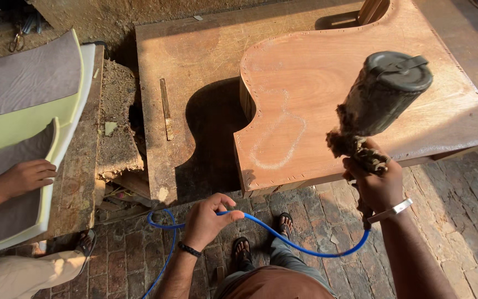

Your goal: The person sprays adhesive onto a curved wooden chair back, then lays a large sheet of yellow foam over it. They use a straightedge and utility knife to cut the foam to shape, then trim the foam along the chair back's edge.

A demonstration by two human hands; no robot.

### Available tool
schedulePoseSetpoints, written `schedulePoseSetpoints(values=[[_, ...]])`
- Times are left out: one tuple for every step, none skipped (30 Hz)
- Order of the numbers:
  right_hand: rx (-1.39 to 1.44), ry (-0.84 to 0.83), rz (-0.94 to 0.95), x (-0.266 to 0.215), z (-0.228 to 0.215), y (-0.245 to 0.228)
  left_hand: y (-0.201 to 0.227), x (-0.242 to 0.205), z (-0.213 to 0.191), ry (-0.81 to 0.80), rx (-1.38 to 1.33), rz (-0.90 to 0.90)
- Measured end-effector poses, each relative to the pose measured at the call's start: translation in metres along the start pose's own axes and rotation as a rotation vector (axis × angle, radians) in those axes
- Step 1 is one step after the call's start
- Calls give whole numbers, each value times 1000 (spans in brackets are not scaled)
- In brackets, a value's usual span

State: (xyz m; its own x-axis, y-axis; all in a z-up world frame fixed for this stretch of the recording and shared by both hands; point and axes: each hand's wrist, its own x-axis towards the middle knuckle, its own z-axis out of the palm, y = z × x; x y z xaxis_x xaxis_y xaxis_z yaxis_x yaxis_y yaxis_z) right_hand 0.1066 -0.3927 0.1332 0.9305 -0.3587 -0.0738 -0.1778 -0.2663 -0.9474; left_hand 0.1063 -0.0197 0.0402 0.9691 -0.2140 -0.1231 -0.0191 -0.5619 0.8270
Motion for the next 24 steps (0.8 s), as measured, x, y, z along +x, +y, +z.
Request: schedulePoseSetpoints(values=[[-66, 70, -56, -2, -3, -2, -2, -1, -3, -19, -53, 12], [37, 33, -5, -5, -8, -1, -2, -3, -4, -39, -107, 23], [143, -1, 39, -9, -12, 0, -1, -2, -6, -56, -158, 41], [249, -37, 82, -13, -15, 3, 1, -2, -5, -80, -98, 61], [190, -8, 93, -19, -21, 7, 4, -3, -1, -104, -41, 78], [131, 21, 105, -24, -25, 12, 8, -4, 4, -126, 16, 95], [77, 44, 114, -29, -27, 17, 12, -3, 6, -142, 17, 121], [18, 96, 126, -34, -29, 21, 15, -3, 8, -158, 17, 146], [-44, 145, 142, -38, -32, 25, 18, -5, 12, -174, 15, 167], [-107, 194, 157, -42, -35, 27, 21, -5, 15, -197, 29, 162], [-17, 169, 149, -42, -36, 27, 24, -5, 16, -217, 45, 158], [72, 144, 141, -42, -37, 26, 25, -5, 17, -238, 61, 153], [165, 121, 126, -37, -36, 22, 27, -1, 16, -224, 67, 149], [126, 142, 86, -30, -35, 18, 28, 3, 14, -211, 74, 145], [86, 164, 46, -22, -35, 13, 28, 7, 13, -199, 80, 143], [46, 187, 6, -12, -35, 7, 28, 15, 13, -200, 94, 124], [100, 189, -21, -5, -35, 3, 28, 16, 14, -206, 106, 95], [153, 192, -47, 3, -35, 0, 27, 16, 14, -211, 118, 66], [207, 191, -75, 15, -37, -4, 27, 19, 16, -182, 114, 27], [227, 169, -126, 24, -41, -7, 26, 21, 18, -153, 109, -12], [252, 143, -181, 36, -43, -10, 25, 25, 17, -118, 109, -50], [278, 118, -236, 48, -46, -12, 25, 28, 17, -95, 57, -63], [310, 147, -259, 59, -50, -13, 24, 28, 18, -71, 6, -77], [342, 176, -283, 70, -55, -13, 26, 30, 22, -47, -46, -91]])
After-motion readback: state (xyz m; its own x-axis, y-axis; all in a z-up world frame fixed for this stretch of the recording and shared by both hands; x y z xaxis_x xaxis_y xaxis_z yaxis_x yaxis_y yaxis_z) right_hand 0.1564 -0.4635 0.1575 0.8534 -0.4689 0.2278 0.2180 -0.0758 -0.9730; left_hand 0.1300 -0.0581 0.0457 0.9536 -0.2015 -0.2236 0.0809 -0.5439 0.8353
